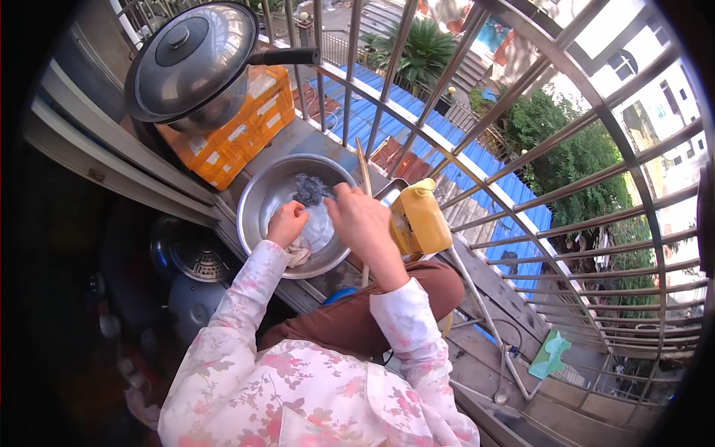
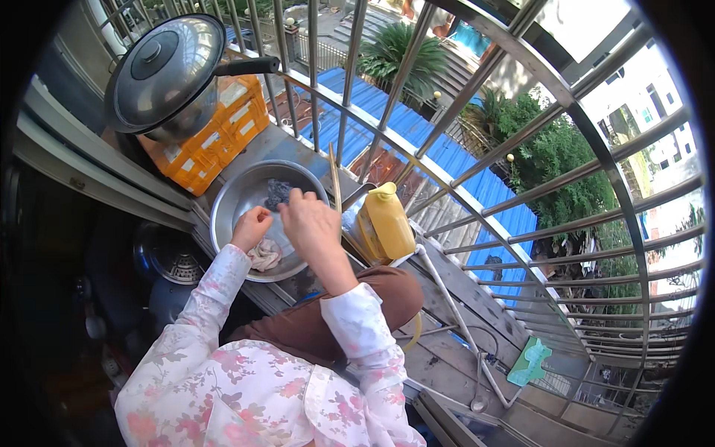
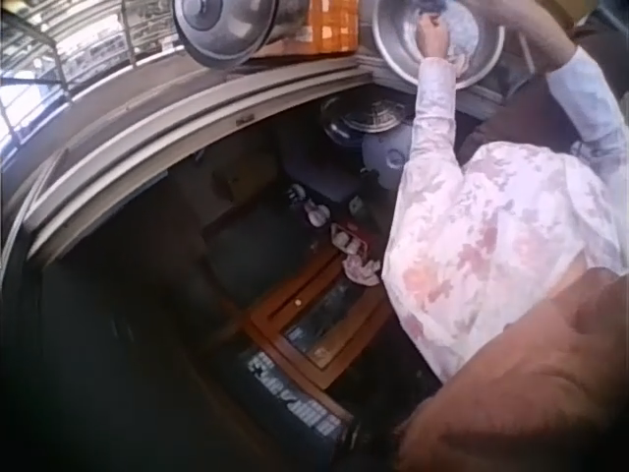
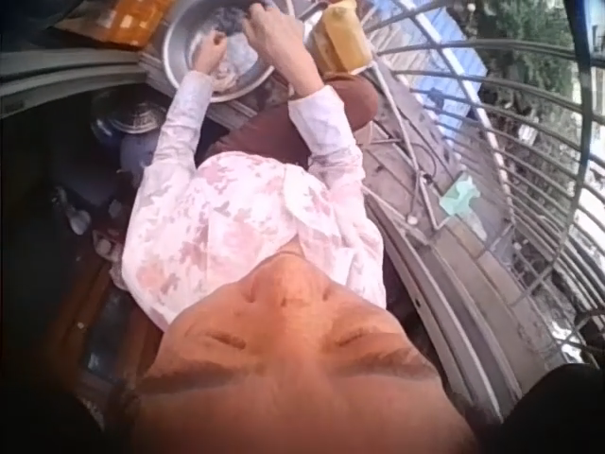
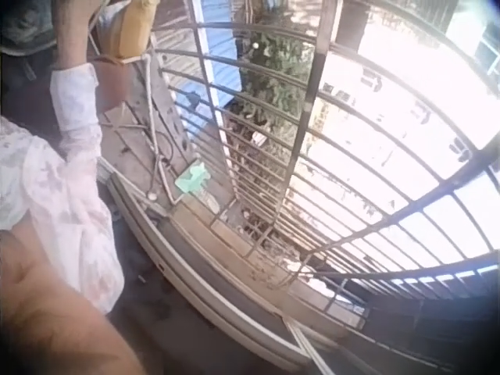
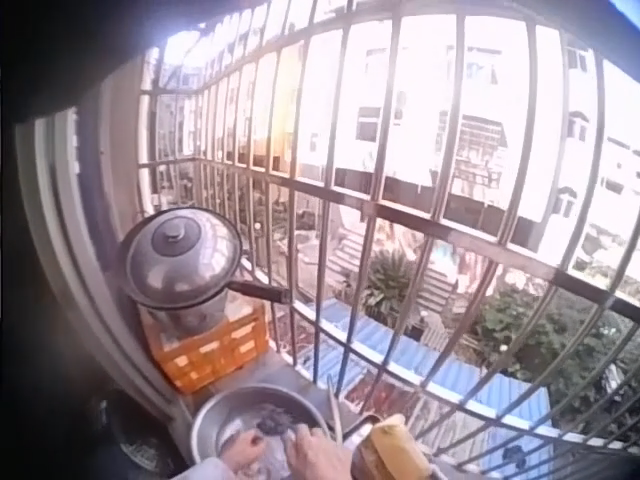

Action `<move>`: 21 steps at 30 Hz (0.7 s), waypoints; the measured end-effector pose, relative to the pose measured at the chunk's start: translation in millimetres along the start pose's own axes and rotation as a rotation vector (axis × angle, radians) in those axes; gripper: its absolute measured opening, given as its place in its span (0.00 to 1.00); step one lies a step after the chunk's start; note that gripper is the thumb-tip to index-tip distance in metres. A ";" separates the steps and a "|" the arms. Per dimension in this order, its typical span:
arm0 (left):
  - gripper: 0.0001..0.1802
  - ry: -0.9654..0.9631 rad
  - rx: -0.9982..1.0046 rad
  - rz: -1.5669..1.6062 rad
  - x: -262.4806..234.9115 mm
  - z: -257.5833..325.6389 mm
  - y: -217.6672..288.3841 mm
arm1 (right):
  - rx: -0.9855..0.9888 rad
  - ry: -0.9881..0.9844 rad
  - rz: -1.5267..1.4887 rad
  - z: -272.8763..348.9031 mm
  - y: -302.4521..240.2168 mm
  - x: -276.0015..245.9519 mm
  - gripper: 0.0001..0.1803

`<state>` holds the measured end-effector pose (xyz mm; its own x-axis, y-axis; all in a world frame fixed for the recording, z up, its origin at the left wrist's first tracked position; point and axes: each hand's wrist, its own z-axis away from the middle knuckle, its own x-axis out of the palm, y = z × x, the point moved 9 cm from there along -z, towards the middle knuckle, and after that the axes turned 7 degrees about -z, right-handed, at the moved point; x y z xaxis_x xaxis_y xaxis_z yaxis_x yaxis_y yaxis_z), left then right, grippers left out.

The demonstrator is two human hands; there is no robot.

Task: Cleaning the metal security bars of a balcony using a scrub pad and cloth.

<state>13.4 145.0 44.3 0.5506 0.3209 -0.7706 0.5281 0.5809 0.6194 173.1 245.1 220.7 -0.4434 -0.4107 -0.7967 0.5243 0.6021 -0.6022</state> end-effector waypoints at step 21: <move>0.28 -0.243 0.018 -0.693 132.7 -106.4 -71.1 | 0.380 0.227 0.037 37.2 159.7 -122.3 0.17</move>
<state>-19.8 225.8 -118.0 0.2131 -0.2921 -0.9323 0.8169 0.5768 0.0059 338.1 366.0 220.0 -0.5456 -0.2076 -0.8119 0.7537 0.3019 -0.5837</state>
